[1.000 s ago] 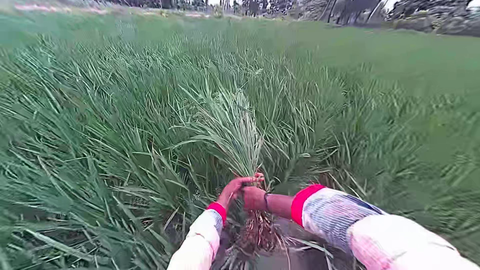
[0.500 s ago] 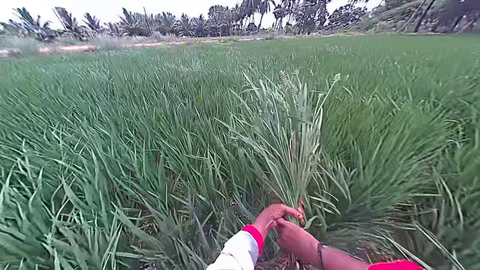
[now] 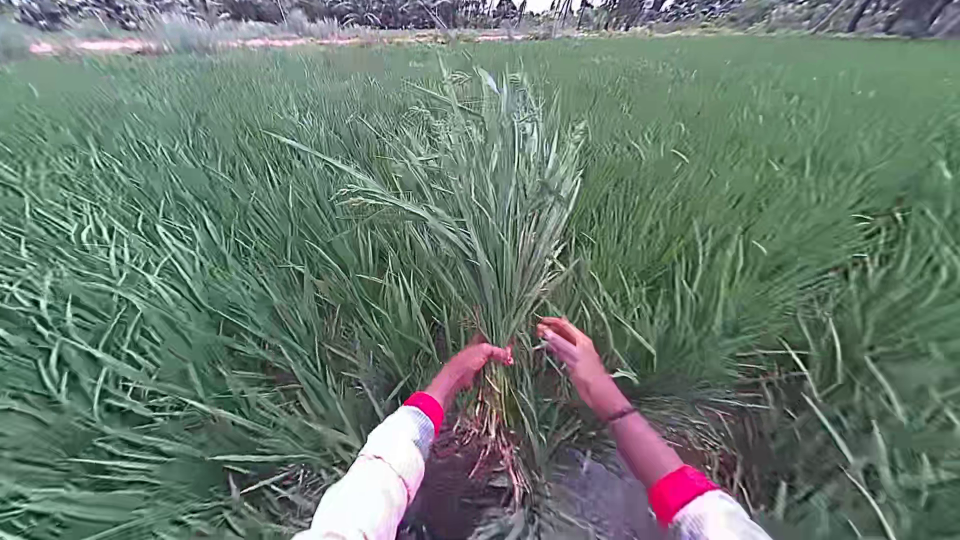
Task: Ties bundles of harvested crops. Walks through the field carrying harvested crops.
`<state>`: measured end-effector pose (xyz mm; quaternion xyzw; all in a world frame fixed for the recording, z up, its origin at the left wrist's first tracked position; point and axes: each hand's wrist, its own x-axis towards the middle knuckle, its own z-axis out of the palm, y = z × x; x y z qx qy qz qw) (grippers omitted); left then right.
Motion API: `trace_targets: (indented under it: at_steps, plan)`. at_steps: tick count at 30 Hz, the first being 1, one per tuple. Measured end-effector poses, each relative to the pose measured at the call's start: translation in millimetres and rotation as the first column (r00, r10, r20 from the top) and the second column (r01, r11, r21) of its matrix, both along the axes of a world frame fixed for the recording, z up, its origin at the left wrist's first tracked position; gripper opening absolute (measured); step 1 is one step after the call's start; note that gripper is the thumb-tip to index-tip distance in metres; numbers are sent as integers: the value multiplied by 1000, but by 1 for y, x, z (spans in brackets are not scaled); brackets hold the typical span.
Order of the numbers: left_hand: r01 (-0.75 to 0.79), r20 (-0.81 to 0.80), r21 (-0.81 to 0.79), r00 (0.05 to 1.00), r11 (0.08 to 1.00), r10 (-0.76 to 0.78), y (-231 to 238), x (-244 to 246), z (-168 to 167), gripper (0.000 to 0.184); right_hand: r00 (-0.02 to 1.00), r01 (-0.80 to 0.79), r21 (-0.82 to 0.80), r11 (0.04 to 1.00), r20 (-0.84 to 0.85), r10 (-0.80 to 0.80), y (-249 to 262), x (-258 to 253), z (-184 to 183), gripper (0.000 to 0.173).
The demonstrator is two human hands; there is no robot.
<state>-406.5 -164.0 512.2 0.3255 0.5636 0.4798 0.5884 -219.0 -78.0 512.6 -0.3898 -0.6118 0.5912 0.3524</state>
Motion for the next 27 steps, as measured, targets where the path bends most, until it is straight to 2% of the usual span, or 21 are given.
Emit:
trace_targets:
  at_steps: [2, 5, 7, 10, 12, 14, 17, 18, 20, 23, 27]
  plan:
    - [-19, 35, 23, 999, 1000, 19, -1, 3, 6, 18, 976, -15, -223, 975, -217, -34, 8, -20, 11, 42]
    - [-29, 33, 42, 999, 999, 28, -1, 9, 11, 27, 911, 0, -325, 946, -389, -134, 4, -46, 30, 33]
    - [-25, -12, 42, 1000, 999, 26, -2, 11, 13, 37, 896, 45, -325, 945, -405, -182, -1, -58, 43, 24]
    - [-54, -4, 76, 999, 996, 54, -7, 19, 15, 35, 863, 141, -363, 921, -410, -294, -5, -68, 44, 35]
    - [-89, 40, 89, 996, 992, 86, -9, 24, 18, 37, 818, 154, -390, 908, -464, -338, -6, -69, 43, 34]
    - [-125, 75, 89, 990, 988, 119, -7, 30, 17, 36, 756, 157, -430, 889, -527, -389, -4, -66, 41, 25]
    - [-175, 127, 73, 978, 982, 165, -2, 39, 18, 29, 614, 98, -518, 850, -641, -461, -2, -56, 39, 27]
    - [-189, 140, 61, 974, 980, 179, 1, 43, 20, 26, 564, 112, -556, 824, -647, -513, 0, -54, 41, 19]
    - [-199, 133, 47, 972, 979, 191, 8, 50, 24, 26, 494, 95, -569, 817, -685, -535, 5, -44, 40, 23]
    - [-188, 19, 41, 982, 981, 187, 14, 53, 29, 36, 586, 38, -475, 879, -702, -405, 12, -31, 34, 29]
    - [-128, -141, 42, 981, 991, 133, 18, 57, 29, 55, 628, -5, -523, 853, -665, -404, 14, -13, 24, 23]
